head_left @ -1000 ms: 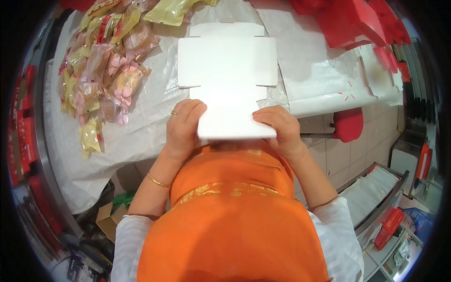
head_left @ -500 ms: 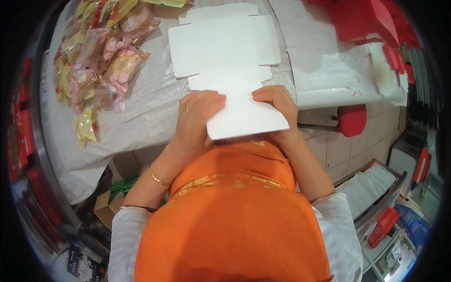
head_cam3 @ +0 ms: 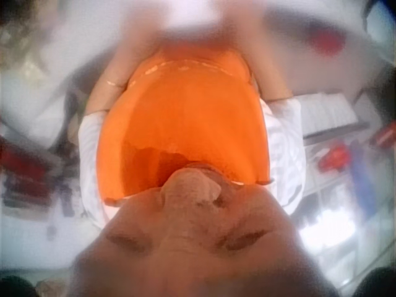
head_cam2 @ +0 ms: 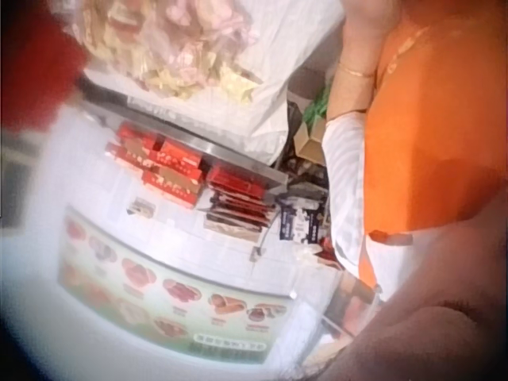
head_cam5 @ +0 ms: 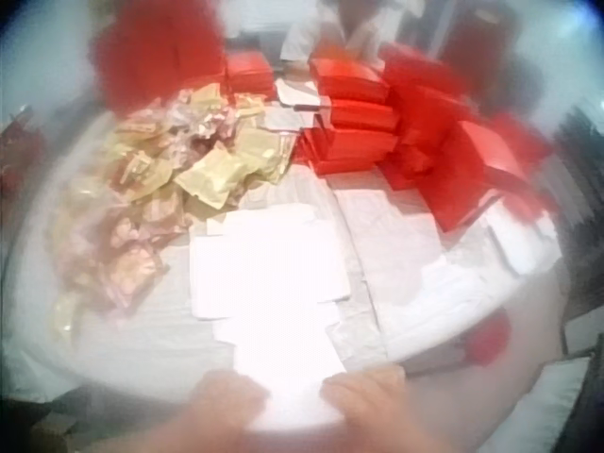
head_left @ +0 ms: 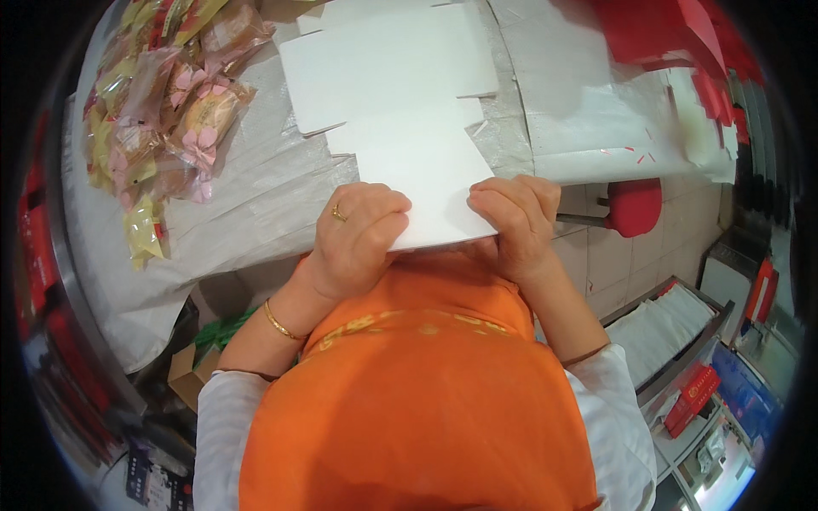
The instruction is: The person folds flat white cardboard pieces into small red boxes by hand. They then place individually wrapped snack items into the assembled boxes and close the lids. The finished boxes are stacked on the table.
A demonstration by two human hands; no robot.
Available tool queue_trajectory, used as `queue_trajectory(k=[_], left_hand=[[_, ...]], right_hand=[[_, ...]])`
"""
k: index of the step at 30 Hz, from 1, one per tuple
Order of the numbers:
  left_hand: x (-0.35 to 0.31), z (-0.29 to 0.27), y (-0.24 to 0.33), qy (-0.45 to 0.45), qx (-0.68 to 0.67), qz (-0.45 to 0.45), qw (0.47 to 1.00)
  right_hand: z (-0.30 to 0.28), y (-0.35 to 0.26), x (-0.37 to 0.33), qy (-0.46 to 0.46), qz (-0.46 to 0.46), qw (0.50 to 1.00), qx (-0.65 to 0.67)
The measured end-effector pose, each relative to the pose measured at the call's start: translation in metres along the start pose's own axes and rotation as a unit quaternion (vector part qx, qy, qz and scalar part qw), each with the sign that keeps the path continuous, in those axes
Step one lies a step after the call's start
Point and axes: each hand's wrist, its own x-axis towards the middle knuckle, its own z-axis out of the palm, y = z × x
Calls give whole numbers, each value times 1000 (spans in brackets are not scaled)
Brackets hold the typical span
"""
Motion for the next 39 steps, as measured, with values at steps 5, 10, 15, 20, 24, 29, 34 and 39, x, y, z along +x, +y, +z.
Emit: queue_trajectory(k=[5, 10, 15, 20, 24, 29, 34, 39], left_hand=[[8, -11, 8, -30, 58, 16, 998], [-2, -24, 22, -83, 124, -21, 989], [-12, -15, 4, -113, 148, -42, 982], [-14, -13, -13, -130, 125, -14, 984], [-14, -16, -14, -131, 103, 26, 986], [-17, -12, -13, -125, 91, 16, 988], [-18, -9, -14, -111, 65, -25, 991], [-12, -7, -9, -106, 44, -117, 986]], right_hand=[[-4, 4, 1, 12, -81, 995, -61], [-8, 0, -1, -53, -108, 993, 15], [24, 7, -8, -98, -107, 989, 33], [38, 12, -4, -95, -107, 989, 28], [36, 14, -2, -97, -118, 987, 45], [35, 12, -7, -116, -98, 987, 61], [35, 13, -9, -125, -55, 987, 90], [31, 9, -2, -164, 51, 976, 132]])
